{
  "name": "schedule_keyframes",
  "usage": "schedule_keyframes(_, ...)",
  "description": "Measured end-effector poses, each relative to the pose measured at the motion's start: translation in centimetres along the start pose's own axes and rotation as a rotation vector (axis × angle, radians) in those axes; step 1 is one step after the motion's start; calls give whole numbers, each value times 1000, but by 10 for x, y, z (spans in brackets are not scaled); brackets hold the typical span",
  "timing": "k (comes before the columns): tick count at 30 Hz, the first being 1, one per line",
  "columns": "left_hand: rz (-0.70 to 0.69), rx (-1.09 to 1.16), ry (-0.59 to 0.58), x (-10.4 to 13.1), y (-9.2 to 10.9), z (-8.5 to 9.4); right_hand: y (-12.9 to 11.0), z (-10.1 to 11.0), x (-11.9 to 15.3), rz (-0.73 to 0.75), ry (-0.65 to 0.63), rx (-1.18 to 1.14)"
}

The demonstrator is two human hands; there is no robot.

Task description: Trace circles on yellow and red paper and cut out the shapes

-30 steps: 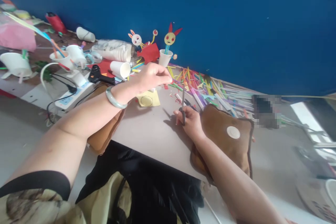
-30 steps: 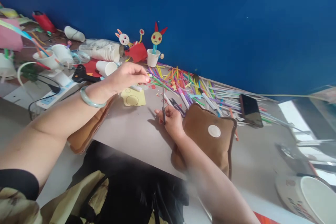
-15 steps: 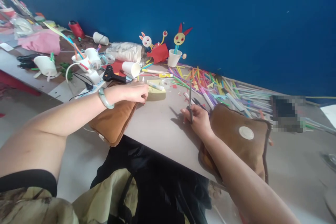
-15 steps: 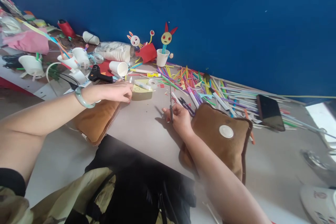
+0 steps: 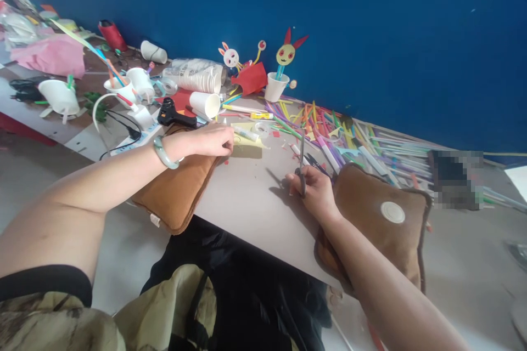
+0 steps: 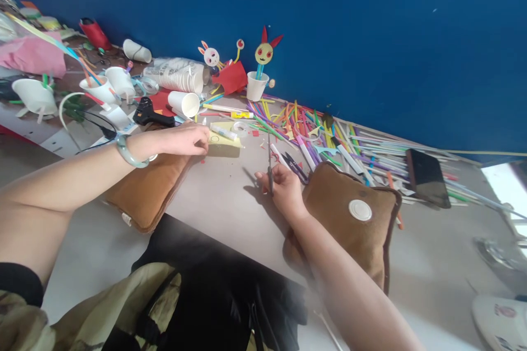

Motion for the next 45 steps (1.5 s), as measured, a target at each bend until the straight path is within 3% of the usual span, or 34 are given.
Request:
schedule_keyframes(3,-23,-77,-100,0,0,0,0,0,0,0,-4,4)
schedule_keyframes(8,-43,-210,-128,1,3,5,3,1,0,7,-2,39)
schedule_keyframes(16,87,-175,-208,-3,-4,15,8,1,-1,-16,12,34)
schedule_keyframes(22,140,-231,-336,-1,3,11,6,0,-1,-2,-3,10)
schedule_keyframes(27,159,-211,-273,2,5,11,4,-2,0,-9,-24,-28)
schedule_keyframes(32,180,-204,-315,6,6,8,4,-2,0,9,-33,-37)
schedule_keyframes(37,200,-237,-267,9,8,13,7,-1,-1,7,-27,-20)
schedule_keyframes(45,133,-541,-303,8,16,10,1,-2,1,-7,-45,-43)
Point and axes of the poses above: each hand's wrist, its own x-axis away from the middle knuckle, its own z-axis out of the back of the hand, y = z × x, the point moved 6 cm from there along -x, towards the middle knuckle, and after that the axes turned 1 degree about x, right-handed, at the moved point
